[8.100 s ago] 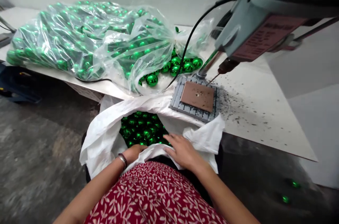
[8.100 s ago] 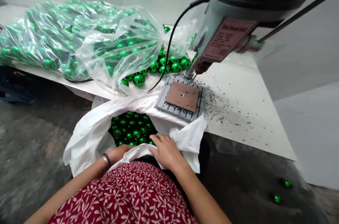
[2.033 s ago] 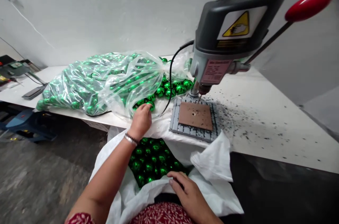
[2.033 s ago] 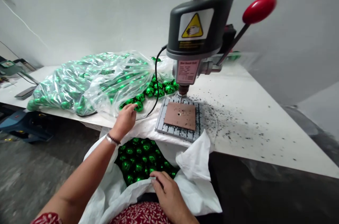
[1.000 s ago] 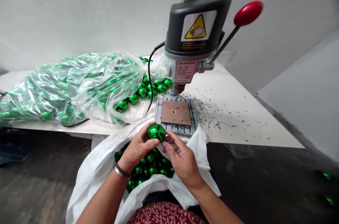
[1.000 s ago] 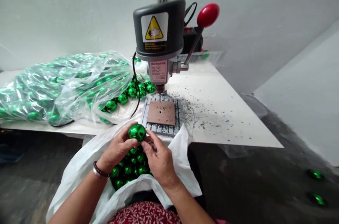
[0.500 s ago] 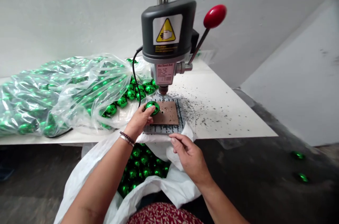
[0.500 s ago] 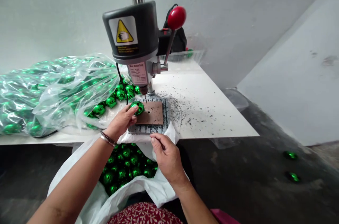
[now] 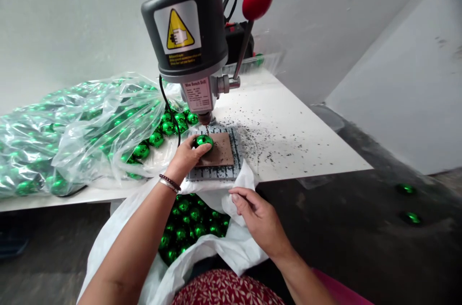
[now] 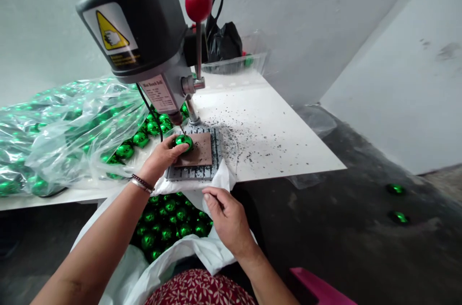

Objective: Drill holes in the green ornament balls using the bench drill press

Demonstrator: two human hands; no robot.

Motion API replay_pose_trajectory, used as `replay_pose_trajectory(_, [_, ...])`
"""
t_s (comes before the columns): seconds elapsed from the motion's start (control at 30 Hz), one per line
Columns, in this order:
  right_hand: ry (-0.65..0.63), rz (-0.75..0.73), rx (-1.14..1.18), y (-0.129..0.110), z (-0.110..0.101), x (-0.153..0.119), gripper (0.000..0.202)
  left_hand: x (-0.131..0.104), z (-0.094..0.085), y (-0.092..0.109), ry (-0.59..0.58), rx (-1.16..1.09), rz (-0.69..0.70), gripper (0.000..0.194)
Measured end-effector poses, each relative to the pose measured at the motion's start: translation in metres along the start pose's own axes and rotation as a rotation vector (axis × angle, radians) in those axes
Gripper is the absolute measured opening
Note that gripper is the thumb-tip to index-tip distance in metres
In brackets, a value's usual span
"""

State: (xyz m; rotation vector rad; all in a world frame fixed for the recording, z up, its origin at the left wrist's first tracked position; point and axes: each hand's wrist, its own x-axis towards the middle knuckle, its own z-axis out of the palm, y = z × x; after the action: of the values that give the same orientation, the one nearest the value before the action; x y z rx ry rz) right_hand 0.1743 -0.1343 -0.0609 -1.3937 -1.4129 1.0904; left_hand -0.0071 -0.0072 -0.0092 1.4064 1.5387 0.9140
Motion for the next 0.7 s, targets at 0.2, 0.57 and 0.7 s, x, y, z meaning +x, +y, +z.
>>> replay_pose_trajectory(0.2, [-0.005,0.017,0.009,0.004,-0.001,-0.002,0.043,0.001,0.001,0.012,0.001,0.260,0.052,0.056])
replay_pose_trajectory(0.57, [-0.011,0.034,-0.047,0.001,-0.014,0.000,0.045,0.000,0.015,0.000,0.033,0.086,0.058,0.062])
replay_pose_trajectory(0.7, [0.025,0.068,-0.062,-0.009,-0.038,0.018,0.050,-0.003,0.016,0.001,0.038,0.135,0.070,0.059])
